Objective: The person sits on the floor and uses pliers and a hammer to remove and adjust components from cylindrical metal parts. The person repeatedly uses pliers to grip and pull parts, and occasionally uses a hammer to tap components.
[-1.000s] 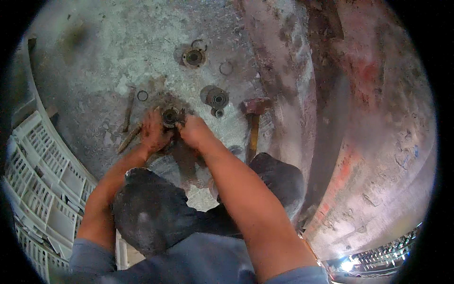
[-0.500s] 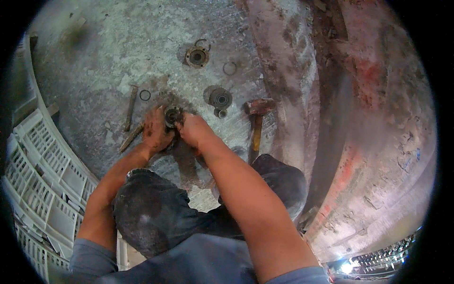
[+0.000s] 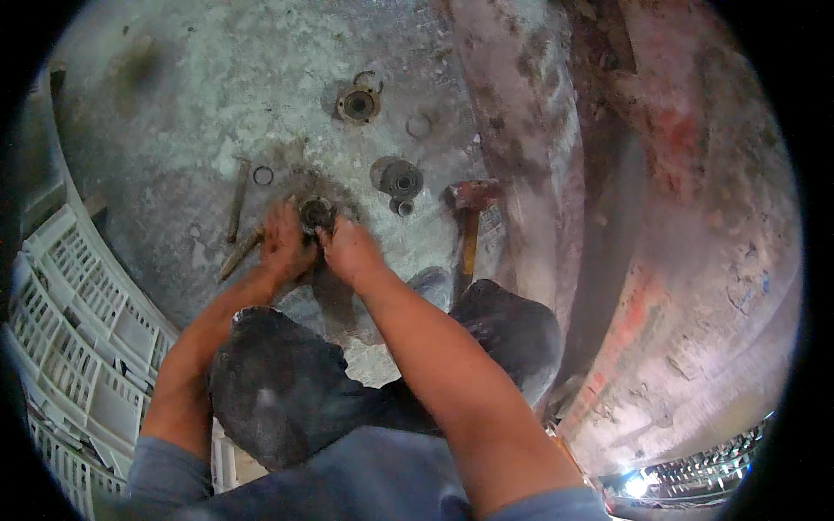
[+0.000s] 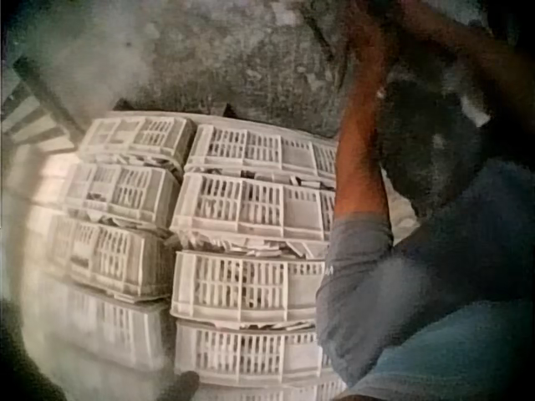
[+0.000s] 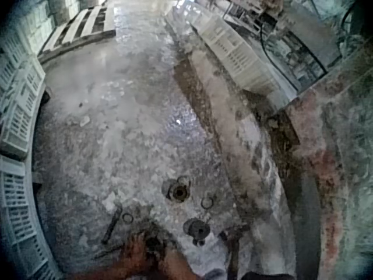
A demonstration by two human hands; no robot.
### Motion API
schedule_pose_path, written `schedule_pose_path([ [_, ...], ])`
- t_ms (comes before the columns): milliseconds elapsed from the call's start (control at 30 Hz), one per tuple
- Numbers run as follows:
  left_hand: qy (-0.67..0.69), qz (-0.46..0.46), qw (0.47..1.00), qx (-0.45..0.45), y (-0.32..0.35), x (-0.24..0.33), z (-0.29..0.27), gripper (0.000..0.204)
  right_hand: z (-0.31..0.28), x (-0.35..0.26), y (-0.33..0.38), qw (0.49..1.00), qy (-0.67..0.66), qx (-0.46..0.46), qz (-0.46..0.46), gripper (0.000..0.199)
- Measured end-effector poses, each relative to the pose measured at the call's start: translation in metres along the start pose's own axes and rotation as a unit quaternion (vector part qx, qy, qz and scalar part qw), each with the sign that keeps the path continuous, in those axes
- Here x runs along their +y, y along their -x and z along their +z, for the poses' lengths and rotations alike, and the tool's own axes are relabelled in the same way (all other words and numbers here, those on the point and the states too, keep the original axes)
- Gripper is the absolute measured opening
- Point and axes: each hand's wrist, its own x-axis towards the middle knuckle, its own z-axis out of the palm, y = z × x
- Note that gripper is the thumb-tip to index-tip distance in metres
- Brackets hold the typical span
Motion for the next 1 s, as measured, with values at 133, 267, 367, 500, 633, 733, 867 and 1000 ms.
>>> schedule_pose_path([
  [133, -0.027, 0.033, 0.997, 0.063, -0.002, -0.007, 0.016, 0.079, 0.01, 0.005, 0.004, 0.999, -0.035, 0.037, 0.012, 0.036],
  [267, 0.015, 0.032, 0.998, 0.061, -0.005, -0.007, 0.013, 0.08, 0.019, 0.002, 0.009, 0.996, -0.044, 0.076, 0.017, 0.039],
  [367, 0.022, 0.021, 0.999, 0.038, -0.003, -0.001, 0.005, 0.078, 0.03, 0.006, 0.011, 0.994, -0.06, 0.084, 0.025, 0.039],
  [500, -0.004, 0.001, 1.0, 0.024, -0.003, 0.002, 0.005, 0.08, 0.039, 0.016, 0.005, 0.993, -0.078, 0.093, 0.013, 0.04],
  [633, 0.023, 0.001, 1.0, -0.021, -0.004, -0.008, 0.005, 0.086, 0.036, 0.007, 0.007, 0.995, -0.071, 0.073, 0.023, 0.042],
  [733, 0.061, 0.029, 0.995, -0.073, -0.005, -0.026, 0.005, 0.089, 0.031, 0.002, 0.011, 0.996, -0.069, 0.049, 0.04, 0.044],
  [867, 0.082, 0.036, 0.993, -0.074, -0.006, -0.029, 0.005, 0.091, 0.027, -0.004, 0.014, 0.989, -0.128, 0.067, 0.02, 0.04],
  [1000, 0.166, 0.035, 0.978, -0.122, -0.016, -0.036, -0.009, 0.094, 0.027, -0.001, 0.014, 0.992, -0.118, 0.049, 0.006, 0.041],
])
